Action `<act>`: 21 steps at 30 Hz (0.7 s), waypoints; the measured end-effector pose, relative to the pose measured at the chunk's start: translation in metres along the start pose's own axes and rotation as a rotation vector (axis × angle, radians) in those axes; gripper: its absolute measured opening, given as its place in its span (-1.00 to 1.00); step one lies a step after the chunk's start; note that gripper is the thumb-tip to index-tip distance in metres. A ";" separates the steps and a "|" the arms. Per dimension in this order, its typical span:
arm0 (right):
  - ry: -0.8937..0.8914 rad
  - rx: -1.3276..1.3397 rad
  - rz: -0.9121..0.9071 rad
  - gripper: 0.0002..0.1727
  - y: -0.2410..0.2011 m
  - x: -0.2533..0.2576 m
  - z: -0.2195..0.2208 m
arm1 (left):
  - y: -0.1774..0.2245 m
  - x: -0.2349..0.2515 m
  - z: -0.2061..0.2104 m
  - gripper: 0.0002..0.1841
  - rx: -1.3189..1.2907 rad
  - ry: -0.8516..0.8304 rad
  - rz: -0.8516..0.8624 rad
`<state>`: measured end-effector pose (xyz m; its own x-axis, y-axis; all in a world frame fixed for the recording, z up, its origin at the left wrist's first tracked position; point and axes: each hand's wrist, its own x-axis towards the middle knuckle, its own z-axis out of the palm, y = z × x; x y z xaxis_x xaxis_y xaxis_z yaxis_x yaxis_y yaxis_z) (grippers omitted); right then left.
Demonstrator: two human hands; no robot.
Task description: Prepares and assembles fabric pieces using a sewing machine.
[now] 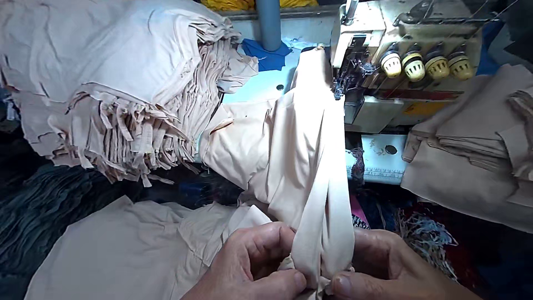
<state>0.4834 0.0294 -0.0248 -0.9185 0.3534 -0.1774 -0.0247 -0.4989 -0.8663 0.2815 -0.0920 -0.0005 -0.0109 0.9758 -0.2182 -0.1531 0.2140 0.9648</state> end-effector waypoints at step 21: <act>0.132 0.305 0.364 -0.84 -0.003 0.011 0.022 | -0.001 -0.001 0.017 -0.82 0.160 0.177 0.253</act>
<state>0.4651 0.0172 -0.0134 -0.8315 0.2004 -0.5181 0.1562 -0.8107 -0.5643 0.2983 -0.0925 0.0014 -0.2025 0.9790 0.0222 0.0328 -0.0158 0.9993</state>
